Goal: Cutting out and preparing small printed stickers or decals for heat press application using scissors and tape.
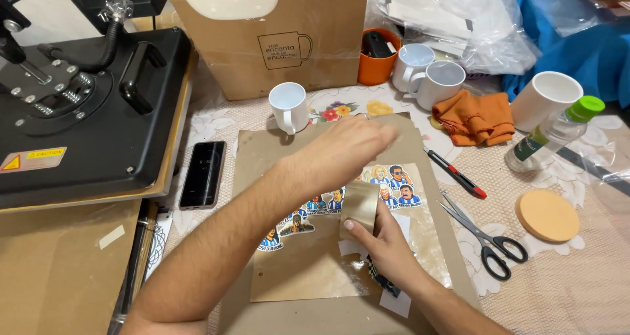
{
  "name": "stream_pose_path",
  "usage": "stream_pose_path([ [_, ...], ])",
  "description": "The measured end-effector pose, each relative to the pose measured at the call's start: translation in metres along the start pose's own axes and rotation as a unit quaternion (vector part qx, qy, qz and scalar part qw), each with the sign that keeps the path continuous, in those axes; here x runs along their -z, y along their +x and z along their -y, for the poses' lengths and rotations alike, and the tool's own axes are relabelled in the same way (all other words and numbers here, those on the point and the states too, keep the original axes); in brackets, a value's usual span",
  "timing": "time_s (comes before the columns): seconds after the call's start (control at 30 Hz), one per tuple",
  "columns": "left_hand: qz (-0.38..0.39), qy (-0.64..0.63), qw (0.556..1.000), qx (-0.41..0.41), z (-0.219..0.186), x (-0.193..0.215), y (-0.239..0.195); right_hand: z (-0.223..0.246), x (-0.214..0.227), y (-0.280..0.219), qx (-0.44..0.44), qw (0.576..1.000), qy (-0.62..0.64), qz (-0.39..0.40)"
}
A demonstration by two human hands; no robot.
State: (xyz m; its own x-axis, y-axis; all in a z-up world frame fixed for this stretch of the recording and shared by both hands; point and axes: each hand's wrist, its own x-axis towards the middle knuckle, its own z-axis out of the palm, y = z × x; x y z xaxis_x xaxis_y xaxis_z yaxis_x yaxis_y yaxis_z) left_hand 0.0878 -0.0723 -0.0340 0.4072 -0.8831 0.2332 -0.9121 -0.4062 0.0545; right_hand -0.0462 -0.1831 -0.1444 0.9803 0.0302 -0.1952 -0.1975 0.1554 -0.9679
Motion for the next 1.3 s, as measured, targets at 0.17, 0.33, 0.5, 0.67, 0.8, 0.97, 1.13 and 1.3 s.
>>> stream_pose_path([
  [0.17, 0.029, -0.064, 0.997, 0.037, -0.005, 0.006, -0.002, 0.0, -0.001, 0.001, -0.015, 1.0, 0.003, 0.004],
  [0.33, 0.001, -0.047, 0.999, -0.024, 0.009, -0.013, -0.005, -0.003, 0.0, 0.004, -0.029, 0.999, -0.017, -0.008],
  [0.5, -0.015, -0.054, 0.998, -0.025, 0.002, -0.01, -0.01, -0.007, 0.007, 0.01, -0.005, 1.0, -0.018, 0.012],
  [0.67, -0.066, 0.023, 0.997, -0.032, -0.004, -0.019, -0.018, 0.002, 0.006, 0.007, -0.003, 0.999, -0.031, 0.019],
  [0.8, -0.096, 0.068, 0.993, -0.014, -0.019, 0.0, -0.028, 0.007, 0.002, 0.007, -0.043, 0.999, 0.014, 0.004],
  [0.97, -0.042, 0.048, 0.998, -0.007, -0.026, 0.014, -0.021, 0.002, 0.029, -0.01, -0.021, 0.988, -0.148, -0.046],
  [1.13, -0.041, 0.046, 0.998, -0.031, -0.027, 0.017, -0.017, 0.004, 0.135, -0.049, 0.128, 0.843, -0.488, -0.187],
  [1.3, -0.009, 0.036, 0.999, -0.024, -0.021, 0.016, -0.01, -0.037, 0.234, -0.065, 0.04, 0.606, -0.792, -0.066],
])
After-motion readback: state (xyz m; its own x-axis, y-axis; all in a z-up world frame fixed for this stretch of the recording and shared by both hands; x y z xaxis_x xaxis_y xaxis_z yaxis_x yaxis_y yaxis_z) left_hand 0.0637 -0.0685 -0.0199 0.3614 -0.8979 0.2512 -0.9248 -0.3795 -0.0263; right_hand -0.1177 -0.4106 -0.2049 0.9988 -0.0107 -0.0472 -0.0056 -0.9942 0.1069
